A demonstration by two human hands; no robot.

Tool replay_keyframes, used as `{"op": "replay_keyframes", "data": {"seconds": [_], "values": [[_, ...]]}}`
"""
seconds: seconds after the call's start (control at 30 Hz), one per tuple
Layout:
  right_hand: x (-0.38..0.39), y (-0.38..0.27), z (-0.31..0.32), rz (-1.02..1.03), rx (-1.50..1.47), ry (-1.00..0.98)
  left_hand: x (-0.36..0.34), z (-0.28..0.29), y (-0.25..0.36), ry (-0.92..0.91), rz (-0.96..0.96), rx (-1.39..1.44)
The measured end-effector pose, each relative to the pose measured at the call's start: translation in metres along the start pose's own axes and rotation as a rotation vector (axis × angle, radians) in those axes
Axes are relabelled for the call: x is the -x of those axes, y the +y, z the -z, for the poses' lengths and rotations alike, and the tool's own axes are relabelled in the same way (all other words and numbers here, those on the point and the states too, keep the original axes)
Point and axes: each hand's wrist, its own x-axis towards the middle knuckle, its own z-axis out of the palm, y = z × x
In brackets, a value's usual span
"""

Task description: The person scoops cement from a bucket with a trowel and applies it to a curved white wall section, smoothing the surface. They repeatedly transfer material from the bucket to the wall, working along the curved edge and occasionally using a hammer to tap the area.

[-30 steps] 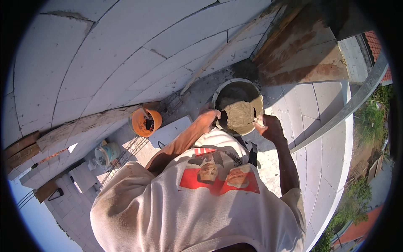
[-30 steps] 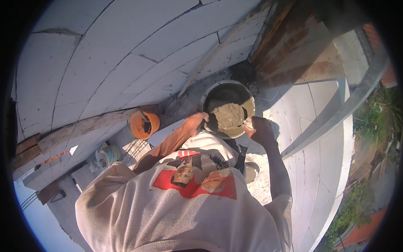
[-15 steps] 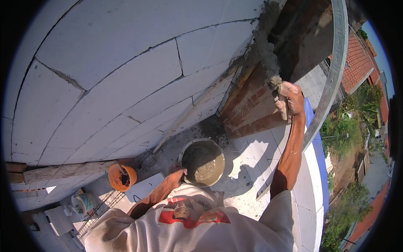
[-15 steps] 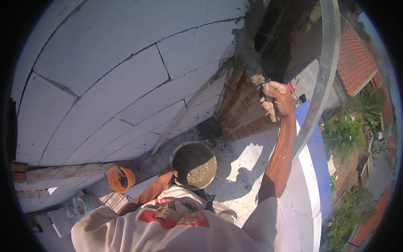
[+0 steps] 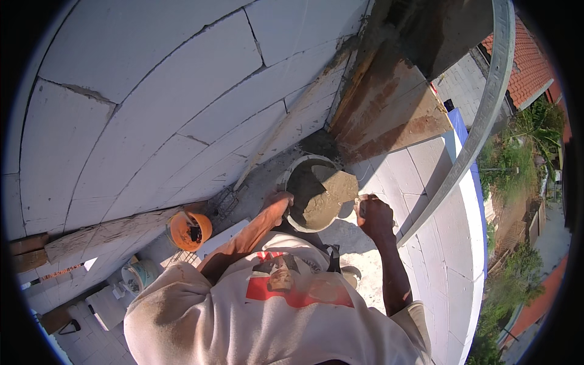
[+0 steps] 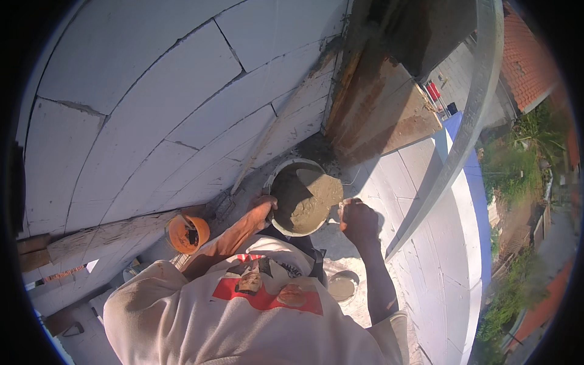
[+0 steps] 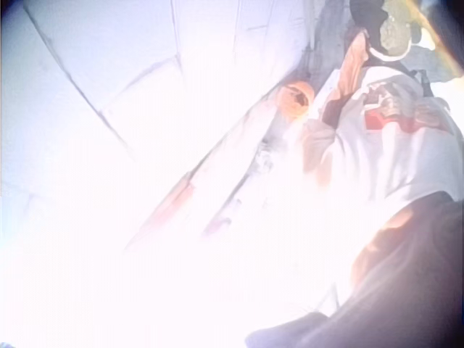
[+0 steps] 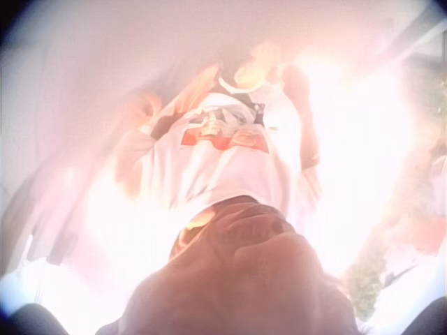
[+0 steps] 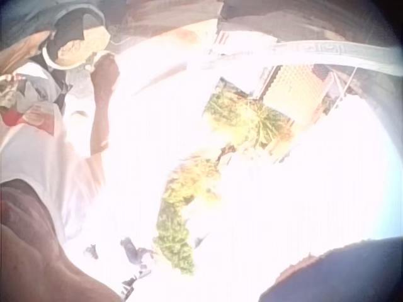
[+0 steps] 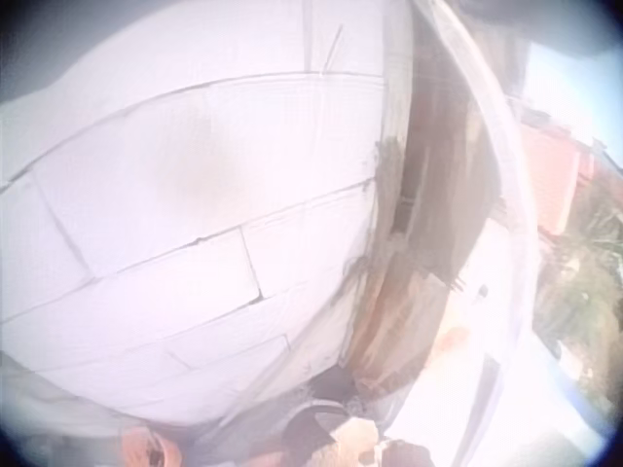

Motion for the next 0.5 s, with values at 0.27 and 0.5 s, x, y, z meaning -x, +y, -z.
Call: {"op": "replay_keyframes", "data": {"seconds": [0.27,0.5], "values": [[0.013,-0.023,-0.076,-0.141,0.162,-0.005,0.041,-0.014,0.049,-0.214,-0.282,-0.493],[0.019,-0.026,-0.051,-0.188,-0.131,-0.006,0.090,-0.021,0.093,-0.234,-0.171,-0.398]]}}
